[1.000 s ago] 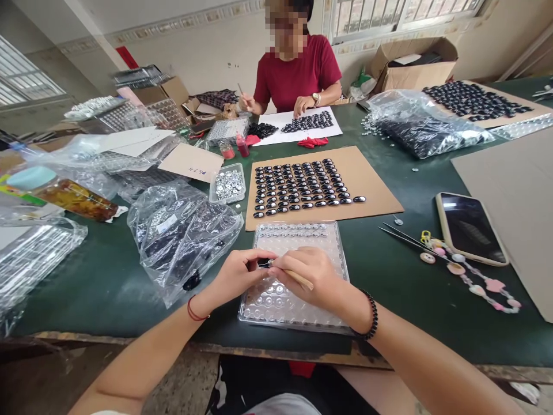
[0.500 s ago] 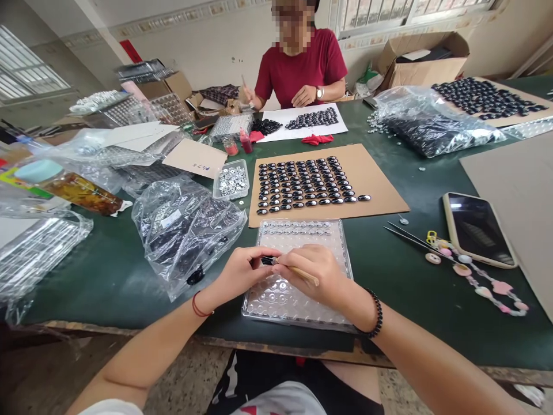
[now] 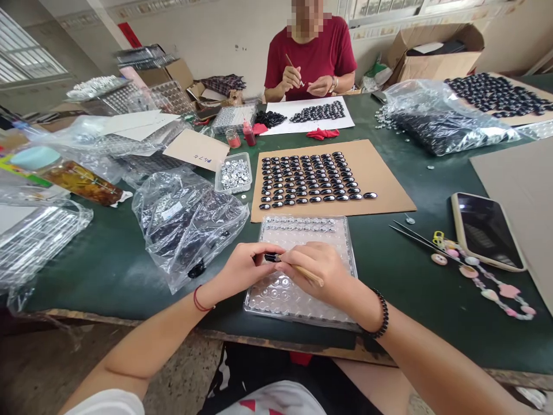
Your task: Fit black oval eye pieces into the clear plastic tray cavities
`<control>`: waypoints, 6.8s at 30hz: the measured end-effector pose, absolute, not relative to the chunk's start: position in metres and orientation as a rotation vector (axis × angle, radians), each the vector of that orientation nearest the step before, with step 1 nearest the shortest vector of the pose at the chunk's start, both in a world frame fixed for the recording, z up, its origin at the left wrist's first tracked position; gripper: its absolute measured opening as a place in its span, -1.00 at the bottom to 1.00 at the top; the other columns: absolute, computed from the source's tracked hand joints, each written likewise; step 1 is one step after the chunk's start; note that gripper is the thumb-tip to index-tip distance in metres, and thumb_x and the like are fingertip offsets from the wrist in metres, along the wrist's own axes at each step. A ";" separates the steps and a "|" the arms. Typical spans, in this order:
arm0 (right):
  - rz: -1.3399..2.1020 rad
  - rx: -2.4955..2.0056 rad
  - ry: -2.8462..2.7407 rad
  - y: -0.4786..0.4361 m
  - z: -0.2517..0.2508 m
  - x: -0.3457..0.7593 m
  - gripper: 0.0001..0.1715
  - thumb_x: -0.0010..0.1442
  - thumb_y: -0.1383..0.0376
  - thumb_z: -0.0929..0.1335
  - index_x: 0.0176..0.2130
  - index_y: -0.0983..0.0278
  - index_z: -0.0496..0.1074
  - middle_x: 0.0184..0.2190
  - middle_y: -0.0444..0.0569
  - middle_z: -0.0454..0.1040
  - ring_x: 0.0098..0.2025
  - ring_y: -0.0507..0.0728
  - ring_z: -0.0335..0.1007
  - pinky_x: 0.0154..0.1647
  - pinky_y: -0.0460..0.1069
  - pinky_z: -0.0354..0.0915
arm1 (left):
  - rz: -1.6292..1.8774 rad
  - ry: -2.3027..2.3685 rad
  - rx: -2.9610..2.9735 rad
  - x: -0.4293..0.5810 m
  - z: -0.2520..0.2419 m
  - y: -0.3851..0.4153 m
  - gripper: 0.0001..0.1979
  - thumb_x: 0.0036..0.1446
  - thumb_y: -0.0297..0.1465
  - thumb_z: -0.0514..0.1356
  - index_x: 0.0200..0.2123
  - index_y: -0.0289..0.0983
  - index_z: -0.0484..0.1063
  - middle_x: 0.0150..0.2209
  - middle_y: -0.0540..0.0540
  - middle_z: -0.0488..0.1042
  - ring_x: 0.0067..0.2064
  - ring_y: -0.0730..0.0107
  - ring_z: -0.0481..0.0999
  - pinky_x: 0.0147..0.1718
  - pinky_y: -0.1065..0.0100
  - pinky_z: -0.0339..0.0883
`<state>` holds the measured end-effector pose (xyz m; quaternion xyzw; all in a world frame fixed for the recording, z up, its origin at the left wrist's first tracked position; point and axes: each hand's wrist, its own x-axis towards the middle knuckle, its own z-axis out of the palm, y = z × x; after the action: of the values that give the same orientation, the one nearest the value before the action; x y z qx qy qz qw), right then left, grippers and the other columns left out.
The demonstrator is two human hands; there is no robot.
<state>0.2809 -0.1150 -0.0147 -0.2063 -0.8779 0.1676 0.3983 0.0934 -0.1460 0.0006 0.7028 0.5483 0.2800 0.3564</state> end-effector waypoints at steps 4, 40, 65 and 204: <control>0.398 -0.519 -2.280 -0.118 -0.011 0.280 -0.94 0.16 0.38 0.28 -0.34 0.27 0.35 -0.51 -0.10 0.45 -0.50 0.00 0.31 -0.46 -0.07 0.21 | 0.735 1.424 1.803 0.094 -0.001 -0.145 -0.77 0.02 -0.33 0.18 -0.24 -0.24 0.51 -0.54 0.03 0.43 -0.58 0.55 0.19 -0.55 0.47 0.10; 1.096 -1.028 -2.037 -0.113 -0.003 0.272 -0.84 0.19 0.27 0.22 -0.37 0.28 0.32 -0.57 -0.16 0.26 -0.58 -0.05 0.05 -0.57 -0.12 0.00 | 1.005 1.207 1.231 0.090 -0.005 -0.138 -0.78 0.06 -0.32 0.17 -0.21 -0.23 0.49 -0.33 -0.08 0.55 -0.33 0.39 0.49 -0.38 0.43 0.30; 1.201 -1.001 -2.039 -0.113 -0.002 0.271 -0.87 0.15 0.28 0.26 -0.30 0.28 0.35 -0.41 -0.10 0.42 -0.47 -0.01 0.22 -0.49 -0.12 0.12 | 0.849 1.256 1.585 0.095 0.005 -0.142 -0.66 0.04 -0.23 0.17 -0.14 -0.28 0.39 -0.42 -0.06 0.48 -0.48 0.44 0.37 -0.52 0.43 0.19; 0.453 -0.470 -2.414 -0.106 -0.006 0.280 -0.86 0.24 0.33 0.19 -0.31 0.28 0.31 -0.50 -0.13 0.42 -0.52 -0.01 0.23 -0.49 -0.09 0.09 | 0.619 1.505 2.007 0.088 0.000 -0.143 -0.67 0.22 -0.26 -0.08 -0.39 -0.24 0.41 -0.48 -0.02 0.44 -0.45 0.41 0.37 -0.44 0.43 0.13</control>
<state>0.2802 -0.1057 -0.0061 -0.1785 -0.9161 0.1718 0.3152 0.0881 -0.1430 0.0005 0.7467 0.5600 0.2302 0.2755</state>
